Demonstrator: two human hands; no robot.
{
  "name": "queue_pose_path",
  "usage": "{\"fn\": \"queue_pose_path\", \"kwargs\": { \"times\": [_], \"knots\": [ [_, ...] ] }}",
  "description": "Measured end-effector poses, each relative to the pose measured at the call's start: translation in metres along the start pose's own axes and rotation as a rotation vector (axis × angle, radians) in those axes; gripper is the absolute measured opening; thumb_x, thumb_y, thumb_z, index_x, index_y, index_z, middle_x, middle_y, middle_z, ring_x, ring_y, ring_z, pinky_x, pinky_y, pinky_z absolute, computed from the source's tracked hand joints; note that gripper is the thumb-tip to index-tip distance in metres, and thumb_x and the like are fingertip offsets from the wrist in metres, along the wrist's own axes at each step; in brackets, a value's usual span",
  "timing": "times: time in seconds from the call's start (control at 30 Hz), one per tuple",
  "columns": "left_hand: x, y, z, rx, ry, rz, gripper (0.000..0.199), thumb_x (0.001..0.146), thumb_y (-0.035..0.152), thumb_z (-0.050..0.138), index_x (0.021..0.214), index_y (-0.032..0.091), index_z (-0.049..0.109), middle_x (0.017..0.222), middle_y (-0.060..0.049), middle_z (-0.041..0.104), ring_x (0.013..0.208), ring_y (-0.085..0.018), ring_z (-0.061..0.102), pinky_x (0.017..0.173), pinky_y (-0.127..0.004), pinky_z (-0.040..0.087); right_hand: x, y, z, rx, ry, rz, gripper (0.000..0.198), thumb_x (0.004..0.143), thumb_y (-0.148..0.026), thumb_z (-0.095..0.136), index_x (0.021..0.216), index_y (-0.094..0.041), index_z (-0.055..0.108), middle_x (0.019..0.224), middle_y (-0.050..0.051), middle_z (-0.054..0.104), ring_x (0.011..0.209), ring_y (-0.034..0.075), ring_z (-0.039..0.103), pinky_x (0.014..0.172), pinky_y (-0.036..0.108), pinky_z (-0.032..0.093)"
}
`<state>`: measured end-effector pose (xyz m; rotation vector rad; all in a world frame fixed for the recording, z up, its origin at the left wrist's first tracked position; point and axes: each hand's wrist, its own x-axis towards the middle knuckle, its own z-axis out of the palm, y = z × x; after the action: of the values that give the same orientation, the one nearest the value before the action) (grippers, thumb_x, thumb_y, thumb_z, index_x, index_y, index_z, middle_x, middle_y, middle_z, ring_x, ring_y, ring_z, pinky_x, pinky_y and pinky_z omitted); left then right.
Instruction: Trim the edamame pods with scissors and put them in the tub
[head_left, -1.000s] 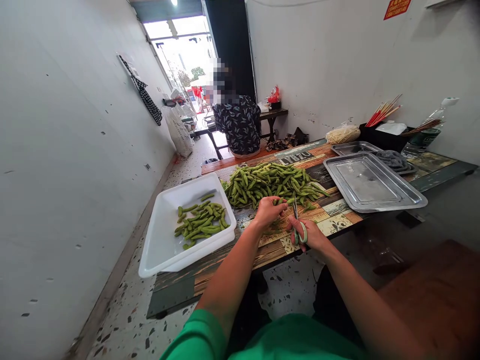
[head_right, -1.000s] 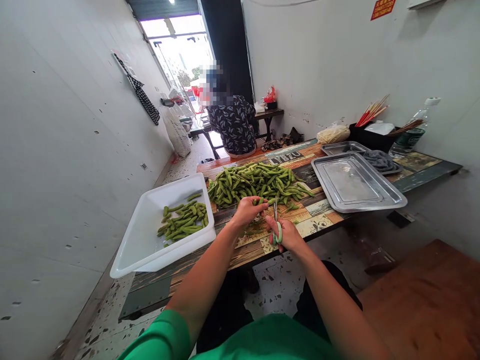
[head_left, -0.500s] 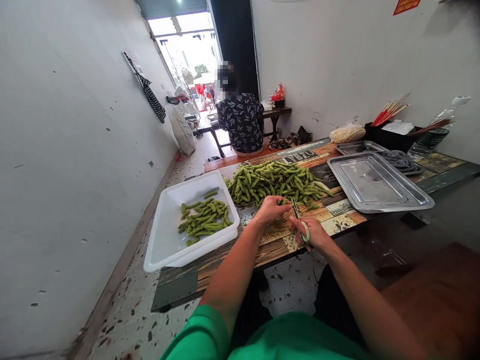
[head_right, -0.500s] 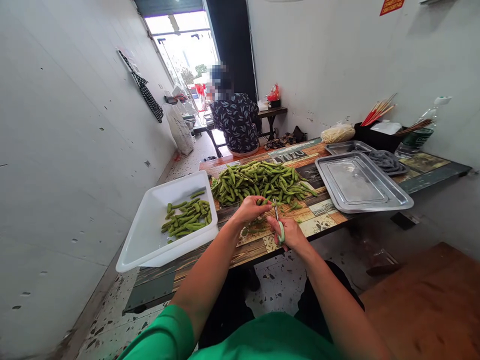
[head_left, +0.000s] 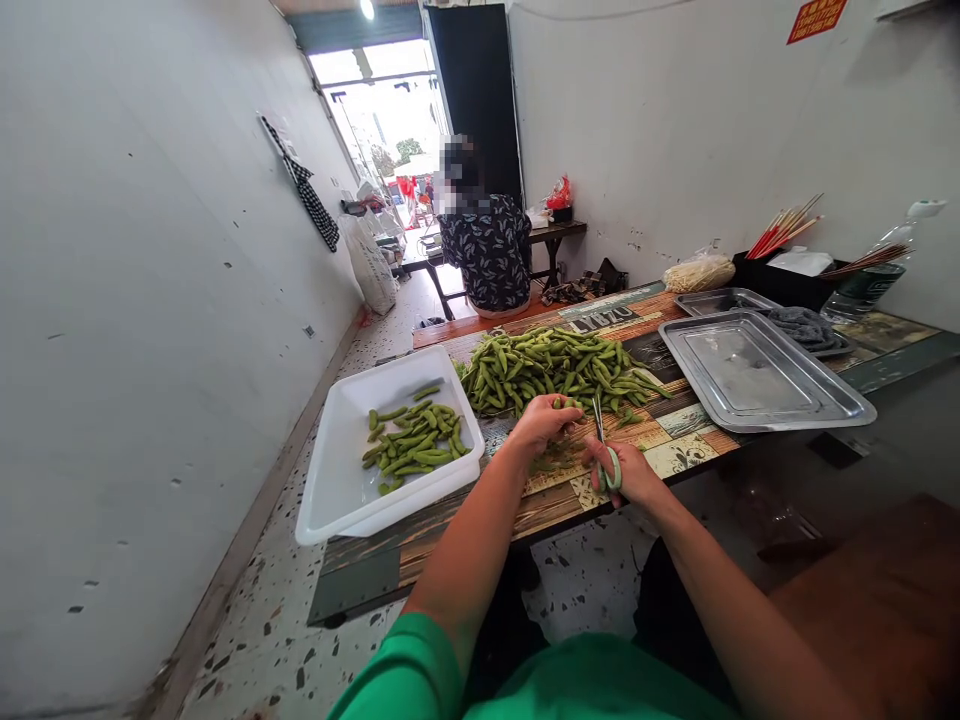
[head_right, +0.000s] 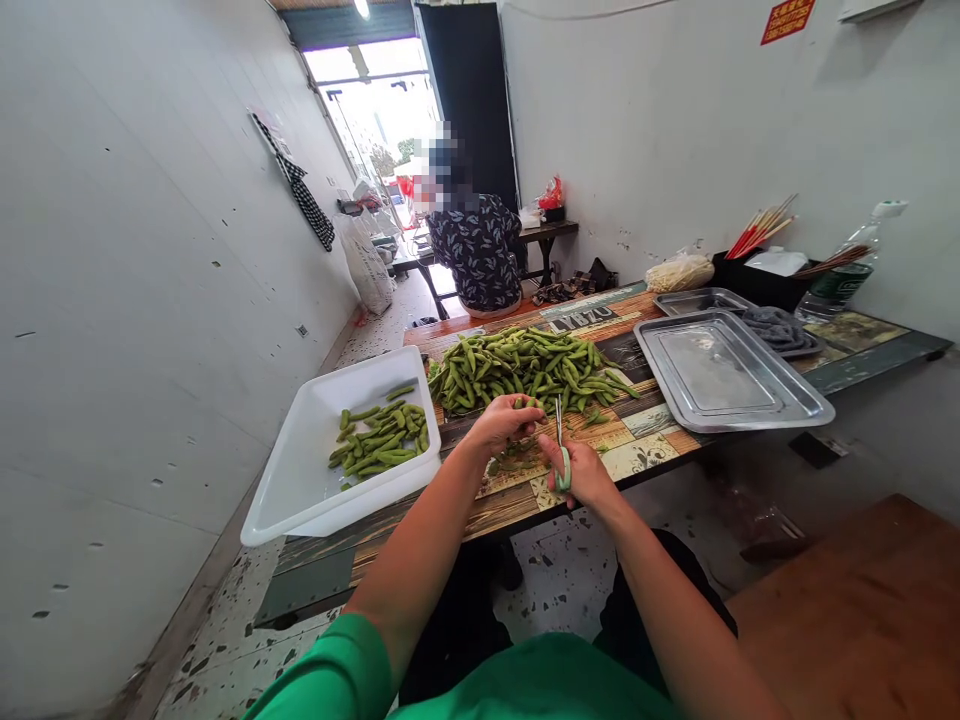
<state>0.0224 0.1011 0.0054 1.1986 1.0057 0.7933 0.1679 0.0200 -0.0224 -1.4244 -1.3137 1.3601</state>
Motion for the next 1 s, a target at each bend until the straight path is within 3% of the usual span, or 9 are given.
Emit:
{"fn": "queue_pose_path", "kwargs": {
  "times": [0.13,0.33,0.6,0.83,1.0],
  "knots": [
    [-0.002,0.003,0.003,-0.119,0.001,0.009,0.038,0.059,0.03,0.079,0.066,0.015,0.045,0.07,-0.005,0.064,0.046,-0.004,0.047,0.037,-0.016,0.021,-0.002,-0.003,-0.001,0.024,-0.051,0.016,0.052,0.078,-0.067,0.053,0.076,-0.015,0.058,0.048,-0.001,0.061,0.025,0.008,0.043,0.026,0.02,0.035],
    [-0.006,0.005,0.007,-0.202,0.01,0.019,0.045,0.054,0.028,0.083,0.065,0.017,0.04,0.054,0.005,0.051,0.04,-0.002,0.039,0.038,-0.016,0.02,-0.002,-0.003,-0.001,0.022,-0.056,0.014,0.054,0.079,-0.069,0.05,0.076,-0.015,0.057,0.047,-0.001,0.06,0.025,0.008,0.042,0.026,0.02,0.035],
    [-0.006,0.006,0.008,-0.234,-0.011,0.005,0.042,0.058,0.022,0.079,0.065,0.018,0.038,0.061,0.001,0.058,0.04,-0.002,0.039,0.036,-0.017,0.016,0.002,-0.001,-0.001,-0.013,-0.061,0.019,0.056,0.078,-0.071,0.049,0.076,-0.016,0.057,0.046,-0.001,0.059,0.025,0.008,0.042,0.025,0.019,0.033],
    [-0.002,-0.004,0.007,-0.134,-0.118,-0.005,0.035,0.061,0.026,0.077,0.063,0.017,0.043,0.046,0.005,0.046,0.036,-0.003,0.036,0.037,-0.018,0.016,0.0,0.002,0.0,-0.046,-0.038,-0.01,0.054,0.079,-0.069,0.049,0.071,-0.016,0.057,0.041,-0.002,0.054,0.026,0.008,0.039,0.024,0.019,0.03],
    [0.003,0.0,0.003,-0.183,-0.01,-0.059,0.026,0.06,0.015,0.07,0.062,0.016,0.043,0.056,0.0,0.055,0.041,-0.003,0.041,0.037,-0.017,0.016,-0.002,0.001,-0.002,-0.051,0.014,-0.015,0.053,0.078,-0.068,0.052,0.066,-0.017,0.056,0.037,-0.004,0.049,0.023,0.007,0.037,0.023,0.019,0.026]
  ]
}}
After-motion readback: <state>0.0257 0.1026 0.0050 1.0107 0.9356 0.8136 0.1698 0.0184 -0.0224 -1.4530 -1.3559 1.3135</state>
